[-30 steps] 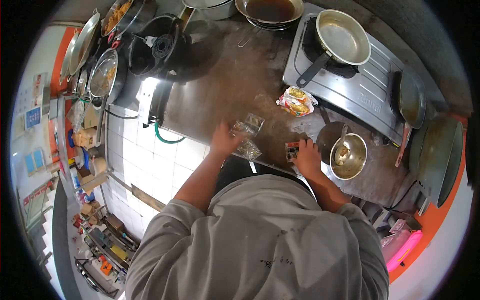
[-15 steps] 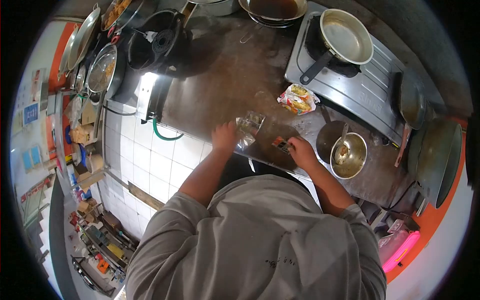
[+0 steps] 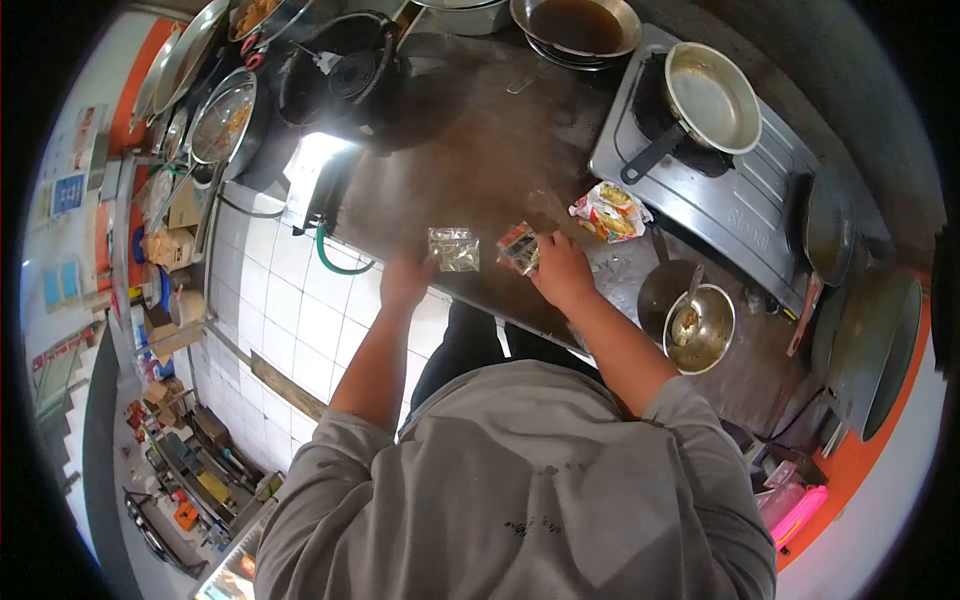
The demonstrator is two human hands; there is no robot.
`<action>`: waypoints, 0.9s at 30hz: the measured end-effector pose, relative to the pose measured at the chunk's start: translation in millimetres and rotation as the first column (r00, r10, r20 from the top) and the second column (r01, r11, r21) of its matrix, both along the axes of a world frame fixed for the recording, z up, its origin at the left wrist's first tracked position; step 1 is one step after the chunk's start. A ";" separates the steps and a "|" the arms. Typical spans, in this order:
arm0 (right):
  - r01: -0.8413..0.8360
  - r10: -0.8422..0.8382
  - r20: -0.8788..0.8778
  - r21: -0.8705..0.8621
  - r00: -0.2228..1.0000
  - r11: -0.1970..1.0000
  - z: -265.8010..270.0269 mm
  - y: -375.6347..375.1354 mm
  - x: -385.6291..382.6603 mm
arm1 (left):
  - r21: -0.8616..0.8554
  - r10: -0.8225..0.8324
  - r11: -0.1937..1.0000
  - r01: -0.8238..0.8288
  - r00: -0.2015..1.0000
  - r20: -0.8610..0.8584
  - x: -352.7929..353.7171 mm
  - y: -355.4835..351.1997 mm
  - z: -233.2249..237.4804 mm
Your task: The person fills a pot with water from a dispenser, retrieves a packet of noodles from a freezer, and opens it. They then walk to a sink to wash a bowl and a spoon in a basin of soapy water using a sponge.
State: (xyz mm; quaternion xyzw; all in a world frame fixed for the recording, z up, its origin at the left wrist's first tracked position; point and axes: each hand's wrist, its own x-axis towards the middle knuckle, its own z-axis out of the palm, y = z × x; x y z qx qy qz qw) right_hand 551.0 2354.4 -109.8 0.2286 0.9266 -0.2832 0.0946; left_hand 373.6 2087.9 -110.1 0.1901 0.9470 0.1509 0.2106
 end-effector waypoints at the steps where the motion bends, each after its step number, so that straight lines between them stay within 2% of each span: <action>1: -0.015 0.015 -0.006 0.000 1.000 1.000 -0.1 -3.7 -4.5 | 0.090 -0.038 0.995 0.045 0.996 -0.078 4.2 -8.8 10.1; 2: 0.030 -0.028 -0.051 0.035 0.998 0.999 -2.3 -8.9 -8.4 | 0.063 0.088 0.994 -0.090 0.996 0.029 10.6 -17.8 20.4; 3: 0.077 -0.070 -0.100 0.068 0.993 0.995 -4.4 -13.2 -11.8 | 0.062 0.104 0.993 -0.105 0.994 0.022 19.5 -32.8 22.6; 5: 0.070 -0.065 -0.093 0.047 0.993 0.996 -5.2 -19.0 -19.8 | -0.097 0.097 0.991 -0.092 0.994 0.047 37.7 -80.3 12.3; 7: 0.079 -0.076 -0.093 0.030 0.993 0.996 -11.3 -25.3 -26.5 | -0.143 0.052 0.989 -0.042 0.996 0.069 65.1 -130.3 10.9; 9: 0.106 -0.119 -0.105 -0.120 0.987 0.987 -23.1 -35.4 -27.8 | -0.222 0.091 0.974 -0.037 0.967 0.238 91.7 -165.4 33.4; 13: 0.057 -0.062 -0.123 -0.046 0.990 0.997 20.7 -43.2 -18.1 | -0.359 0.157 0.933 0.027 0.866 0.474 135.1 -247.0 51.9; 15: 0.107 -0.135 -0.299 -0.109 0.945 0.988 48.2 -44.3 -8.4 | -0.377 0.269 0.924 -0.061 0.806 0.528 147.9 -276.0 65.3; 16: 0.116 -0.136 -0.311 -0.082 0.941 0.990 63.4 -45.3 -6.0 | -0.314 0.268 0.943 -0.106 0.803 0.533 156.1 -308.1 56.5; 17: 0.072 -0.195 -0.334 -0.346 0.922 0.935 80.3 -48.9 -3.1 | -0.250 0.263 0.957 -0.146 0.798 0.542 163.1 -335.5 44.5; 18: 0.009 -0.257 -0.343 -0.583 0.903 0.812 101.3 -53.5 -2.1 | -0.247 0.283 0.953 -0.174 0.800 0.529 166.8 -343.9 49.8; 19: -0.090 -0.189 -0.468 -0.512 0.863 0.854 144.9 -61.5 -4.1 | -0.244 0.305 0.948 -0.204 0.801 0.515 170.2 -355.5 55.0; 20: -0.186 -0.111 -0.581 -0.428 0.807 0.884 201.8 -74.5 -5.6 | -0.219 0.296 0.953 -0.211 0.807 0.510 173.5 -371.6 53.1; 22: -0.447 0.152 -0.871 -0.085 0.468 0.891 304.0 -106.6 -6.6 | -0.143 0.290 0.957 -0.253 0.799 0.527 175.7 -398.5 51.6; 23: -0.558 0.335 -0.900 0.132 0.279 0.820 351.5 -123.8 -3.0 | -0.096 0.303 0.949 -0.301 0.782 0.545 182.2 -421.2 54.0; 24: -0.604 0.308 -0.936 0.148 0.171 0.783 399.0 -149.9 1.6 | -0.068 0.288 0.953 -0.296 0.811 0.509 187.7 -433.2 58.9; 25: -0.532 0.322 -0.946 0.294 -0.043 0.794 422.4 -184.4 7.6 | -0.069 0.296 0.950 -0.303 0.814 0.500 198.3 -457.8 54.1; 27: -0.380 0.355 -0.902 0.427 -0.245 0.821 474.4 -251.8 17.4 | 0.043 0.359 0.889 -0.456 0.753 0.551 206.9 -503.5 34.7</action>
